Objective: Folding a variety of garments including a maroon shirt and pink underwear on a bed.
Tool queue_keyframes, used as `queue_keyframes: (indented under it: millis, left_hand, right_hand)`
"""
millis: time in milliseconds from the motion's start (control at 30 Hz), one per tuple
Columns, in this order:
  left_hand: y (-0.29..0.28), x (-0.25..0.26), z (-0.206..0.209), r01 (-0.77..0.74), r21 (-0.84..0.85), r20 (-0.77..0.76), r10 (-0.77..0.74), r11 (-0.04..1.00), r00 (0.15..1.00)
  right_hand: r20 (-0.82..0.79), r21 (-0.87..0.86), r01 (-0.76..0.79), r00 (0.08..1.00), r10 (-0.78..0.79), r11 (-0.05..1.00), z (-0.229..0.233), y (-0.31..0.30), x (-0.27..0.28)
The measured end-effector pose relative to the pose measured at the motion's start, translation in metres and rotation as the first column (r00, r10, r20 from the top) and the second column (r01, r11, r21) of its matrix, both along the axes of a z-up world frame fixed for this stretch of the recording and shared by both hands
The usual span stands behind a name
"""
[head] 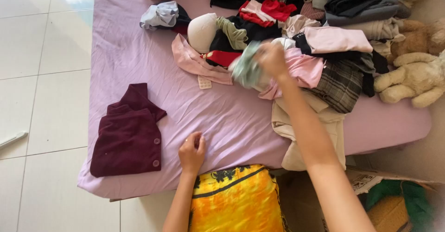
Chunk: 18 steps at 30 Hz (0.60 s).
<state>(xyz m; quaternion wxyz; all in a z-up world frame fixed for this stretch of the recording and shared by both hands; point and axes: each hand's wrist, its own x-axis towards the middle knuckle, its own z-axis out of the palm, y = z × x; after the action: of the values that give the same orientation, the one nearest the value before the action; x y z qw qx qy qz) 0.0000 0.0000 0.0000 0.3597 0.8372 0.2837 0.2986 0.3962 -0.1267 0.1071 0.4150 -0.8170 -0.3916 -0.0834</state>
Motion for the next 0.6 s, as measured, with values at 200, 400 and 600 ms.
queue_keyframes:
  millis: [200, 400, 600]
  left_hand:
    - [-0.004, -0.021, -0.005, 0.01, -0.03, 0.099, -0.007, 1.0, 0.995]
    - [-0.004, -0.021, 0.0, 0.031, 0.009, 0.088, -0.031, 0.999, 0.996]
    - [0.004, -0.015, -0.012, 0.031, 0.07, 0.098, -0.038, 0.997, 0.994]
  right_hand:
    - [0.279, 0.188, 0.16, 0.937, -0.209, 0.969, 0.067, -0.004, 0.032]
    - [0.35, -0.551, 0.224, 0.937, -0.022, 0.804, -0.087, 0.009, -0.016]
    - [0.066, -0.308, -0.08, 0.992, 0.105, 0.948, -0.047, -0.059, -0.072]
